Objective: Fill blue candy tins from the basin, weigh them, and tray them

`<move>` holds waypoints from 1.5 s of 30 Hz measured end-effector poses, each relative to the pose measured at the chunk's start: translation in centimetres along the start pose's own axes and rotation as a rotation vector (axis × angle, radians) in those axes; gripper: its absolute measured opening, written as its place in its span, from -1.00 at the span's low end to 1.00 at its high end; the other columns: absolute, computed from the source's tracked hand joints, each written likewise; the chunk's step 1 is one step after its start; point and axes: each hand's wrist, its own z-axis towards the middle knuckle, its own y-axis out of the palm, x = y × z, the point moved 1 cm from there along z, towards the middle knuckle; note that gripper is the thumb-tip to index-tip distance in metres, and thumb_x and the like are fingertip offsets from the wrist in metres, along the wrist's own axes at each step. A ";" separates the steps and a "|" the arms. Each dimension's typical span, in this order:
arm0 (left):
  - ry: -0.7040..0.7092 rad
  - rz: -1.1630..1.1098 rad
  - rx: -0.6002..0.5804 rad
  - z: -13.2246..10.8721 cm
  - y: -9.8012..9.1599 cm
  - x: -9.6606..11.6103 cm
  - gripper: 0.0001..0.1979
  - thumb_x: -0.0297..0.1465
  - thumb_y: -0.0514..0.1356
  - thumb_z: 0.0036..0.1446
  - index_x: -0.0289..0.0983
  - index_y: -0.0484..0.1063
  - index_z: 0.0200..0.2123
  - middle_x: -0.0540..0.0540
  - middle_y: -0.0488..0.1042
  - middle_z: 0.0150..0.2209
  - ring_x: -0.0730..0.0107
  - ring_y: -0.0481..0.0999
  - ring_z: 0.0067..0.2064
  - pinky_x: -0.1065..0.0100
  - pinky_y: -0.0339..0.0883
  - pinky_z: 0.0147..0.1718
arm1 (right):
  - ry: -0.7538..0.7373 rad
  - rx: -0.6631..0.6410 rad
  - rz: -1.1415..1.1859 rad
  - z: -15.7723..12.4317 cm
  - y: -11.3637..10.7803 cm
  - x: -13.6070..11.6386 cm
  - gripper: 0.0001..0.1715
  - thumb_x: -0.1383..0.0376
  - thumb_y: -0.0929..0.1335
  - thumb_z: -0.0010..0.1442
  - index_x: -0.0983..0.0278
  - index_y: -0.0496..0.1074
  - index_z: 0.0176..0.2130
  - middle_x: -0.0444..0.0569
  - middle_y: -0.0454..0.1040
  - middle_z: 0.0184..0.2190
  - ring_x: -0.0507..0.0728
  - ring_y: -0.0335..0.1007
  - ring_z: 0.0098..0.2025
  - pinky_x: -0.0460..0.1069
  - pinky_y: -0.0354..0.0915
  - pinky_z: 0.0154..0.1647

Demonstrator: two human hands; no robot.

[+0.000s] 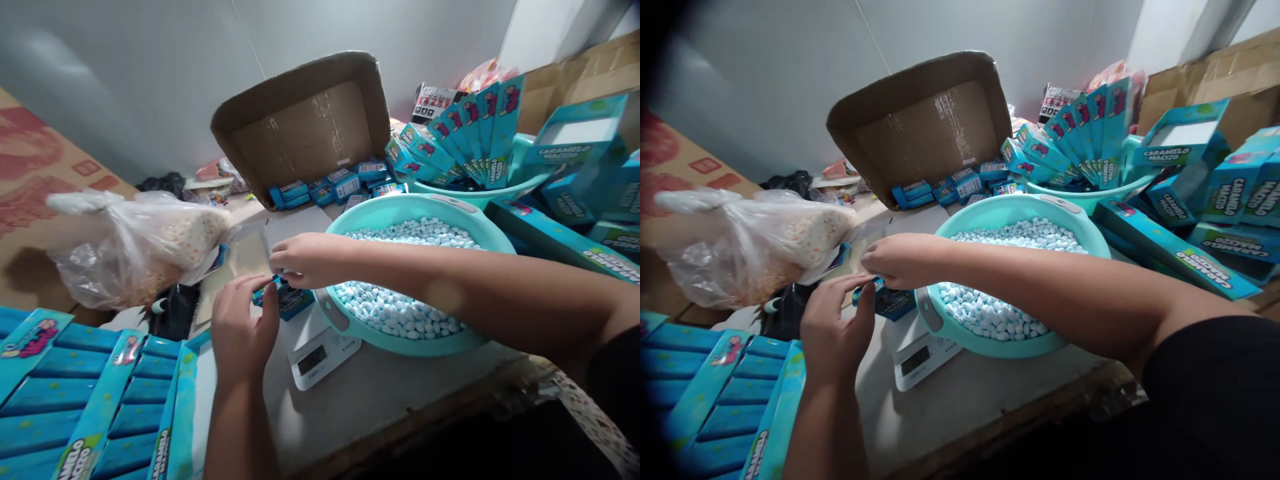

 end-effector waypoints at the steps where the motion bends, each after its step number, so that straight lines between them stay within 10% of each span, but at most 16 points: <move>1: -0.007 -0.002 0.000 0.0 0.0 0.0 -0.84 -0.34 0.20 0.32 -0.29 0.53 -0.16 -0.20 0.58 -0.14 0.15 0.54 -0.03 0.12 0.38 0.04 | 0.002 -0.004 0.006 0.0 0.1 0.0 -0.80 0.45 0.26 0.31 0.38 0.45 -0.13 0.13 0.50 -0.12 0.14 0.36 -0.14 0.02 0.20 -0.12; 45: 0.054 0.070 -0.021 -0.2 0.1 -0.7 -0.87 -0.36 0.13 0.32 -0.24 0.45 -0.24 -0.16 0.56 -0.23 0.17 0.51 -0.15 0.20 0.34 -0.11 | -0.010 0.000 0.079 0.2 1.6 -0.6 -0.66 0.51 0.23 0.34 0.38 0.40 0.06 0.12 0.47 0.02 0.15 0.43 -0.11 0.01 0.12 -0.29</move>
